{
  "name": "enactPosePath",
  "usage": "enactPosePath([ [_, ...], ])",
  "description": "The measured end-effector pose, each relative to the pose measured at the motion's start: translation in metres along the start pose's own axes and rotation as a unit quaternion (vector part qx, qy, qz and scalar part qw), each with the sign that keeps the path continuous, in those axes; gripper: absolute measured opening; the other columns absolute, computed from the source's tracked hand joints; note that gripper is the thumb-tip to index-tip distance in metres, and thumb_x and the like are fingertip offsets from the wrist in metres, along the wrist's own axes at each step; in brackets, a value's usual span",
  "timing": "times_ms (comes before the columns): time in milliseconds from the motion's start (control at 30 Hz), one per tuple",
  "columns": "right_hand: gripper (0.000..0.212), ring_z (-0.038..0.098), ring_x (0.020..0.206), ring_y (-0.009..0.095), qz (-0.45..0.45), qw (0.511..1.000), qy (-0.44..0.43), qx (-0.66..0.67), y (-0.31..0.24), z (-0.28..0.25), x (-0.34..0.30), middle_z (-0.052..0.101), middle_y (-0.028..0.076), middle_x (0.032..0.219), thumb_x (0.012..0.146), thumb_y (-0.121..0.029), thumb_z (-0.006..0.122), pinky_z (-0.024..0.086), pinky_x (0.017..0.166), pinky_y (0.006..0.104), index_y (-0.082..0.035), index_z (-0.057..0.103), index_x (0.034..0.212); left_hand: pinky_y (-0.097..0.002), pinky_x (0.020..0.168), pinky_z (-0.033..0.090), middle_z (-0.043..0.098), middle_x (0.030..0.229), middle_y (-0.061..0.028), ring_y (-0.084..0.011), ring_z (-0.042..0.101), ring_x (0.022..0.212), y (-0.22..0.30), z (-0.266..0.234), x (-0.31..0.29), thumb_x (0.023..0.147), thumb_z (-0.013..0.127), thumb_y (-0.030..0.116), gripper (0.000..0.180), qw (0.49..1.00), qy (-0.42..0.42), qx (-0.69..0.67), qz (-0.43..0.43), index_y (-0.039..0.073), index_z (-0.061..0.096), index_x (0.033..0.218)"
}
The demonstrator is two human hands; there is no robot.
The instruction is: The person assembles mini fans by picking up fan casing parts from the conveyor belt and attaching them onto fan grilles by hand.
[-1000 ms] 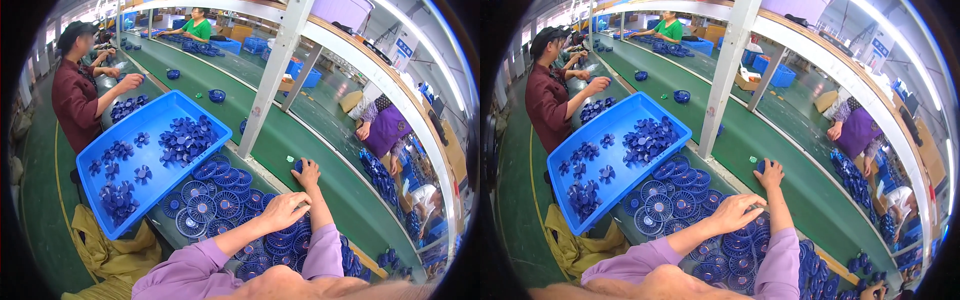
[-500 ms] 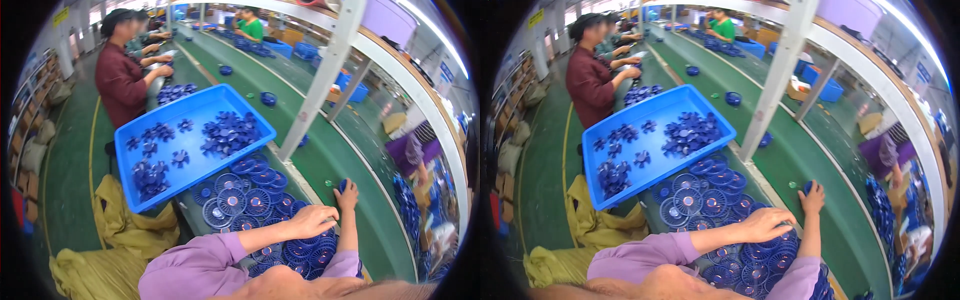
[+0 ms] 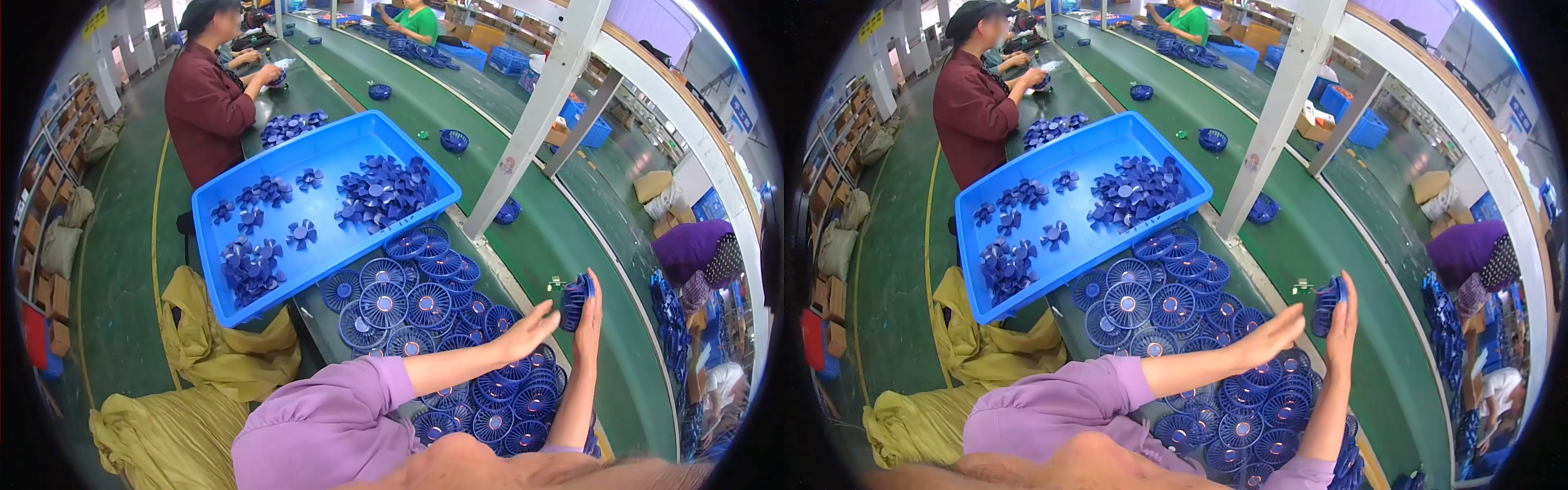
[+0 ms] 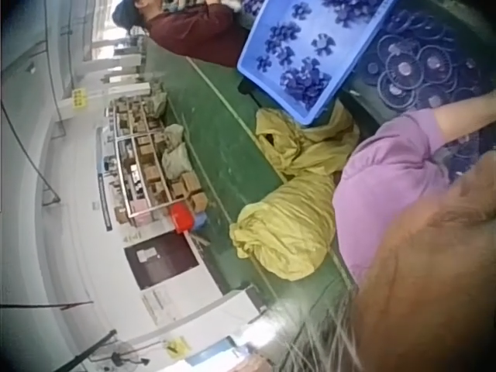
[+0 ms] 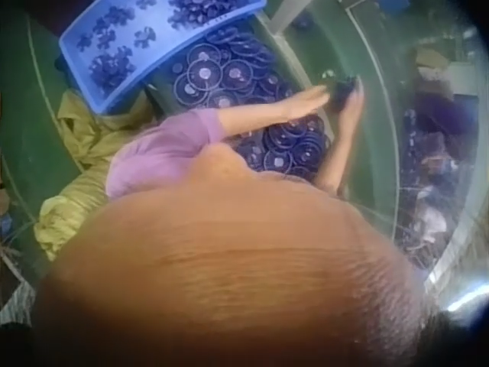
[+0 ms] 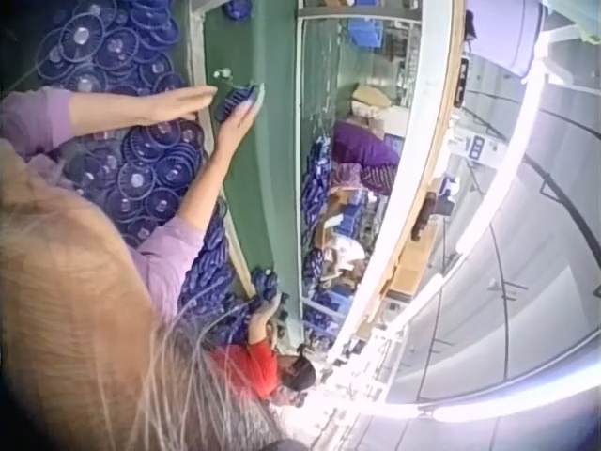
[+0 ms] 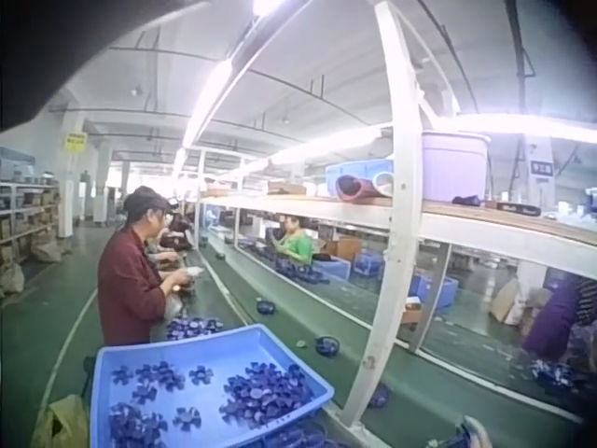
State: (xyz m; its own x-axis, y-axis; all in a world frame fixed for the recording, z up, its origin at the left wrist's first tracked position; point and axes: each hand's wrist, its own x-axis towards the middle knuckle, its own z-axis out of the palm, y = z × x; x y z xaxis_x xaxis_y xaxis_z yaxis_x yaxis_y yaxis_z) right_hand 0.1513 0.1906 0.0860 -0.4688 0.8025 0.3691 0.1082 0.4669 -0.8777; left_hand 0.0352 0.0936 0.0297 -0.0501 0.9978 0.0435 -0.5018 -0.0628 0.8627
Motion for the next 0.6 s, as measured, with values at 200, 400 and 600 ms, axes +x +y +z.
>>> enactPosePath([
  [200, 0.087, 0.04, 0.131, 0.036, -0.169, 0.963, -0.008, -0.209, -0.033, 0.045, -0.044, 0.041, 0.022, 0.14, 0.087, -0.074, 0.037, 0.031, 0.108, 0.0466, -0.004, 0.042, 0.138, -0.0321, 0.098, 0.044, 0.056, 0.122, -0.0023, -0.0127, 0.054, 0.111, 0.001, 0.003, 0.003, 0.101, 0.038, 0.047, 0.05, 0.955, 0.005, -0.289, 0.067, 0.014, 0.044, 0.138],
  [400, 0.083, 0.039, 0.132, 0.037, -0.184, 0.964, 0.039, -0.19, -0.024, 0.055, -0.057, 0.038, 0.022, 0.143, 0.088, -0.072, 0.038, 0.03, 0.108, 0.0466, -0.009, 0.038, 0.141, -0.0283, 0.098, 0.042, 0.05, 0.123, -0.0035, -0.0121, 0.051, 0.112, 0.019, 0.015, -0.009, 0.106, 0.03, 0.03, 0.037, 0.974, 0.029, -0.175, 0.142, 0.011, 0.044, 0.134],
  [600, 0.054, 0.049, 0.118, 0.024, 0.019, 0.993, 0.115, 0.015, -0.039, 0.071, -0.069, 0.042, 0.012, 0.136, 0.101, -0.047, 0.034, 0.042, 0.099, 0.037, -0.014, 0.034, 0.143, -0.0401, 0.109, 0.029, 0.036, 0.139, -0.0178, -0.0309, 0.038, 0.13, 0.035, 0.02, -0.031, 0.099, 0.045, 0.037, 0.059, 0.912, 0.101, 0.203, 0.342, 0.002, 0.028, 0.142],
])
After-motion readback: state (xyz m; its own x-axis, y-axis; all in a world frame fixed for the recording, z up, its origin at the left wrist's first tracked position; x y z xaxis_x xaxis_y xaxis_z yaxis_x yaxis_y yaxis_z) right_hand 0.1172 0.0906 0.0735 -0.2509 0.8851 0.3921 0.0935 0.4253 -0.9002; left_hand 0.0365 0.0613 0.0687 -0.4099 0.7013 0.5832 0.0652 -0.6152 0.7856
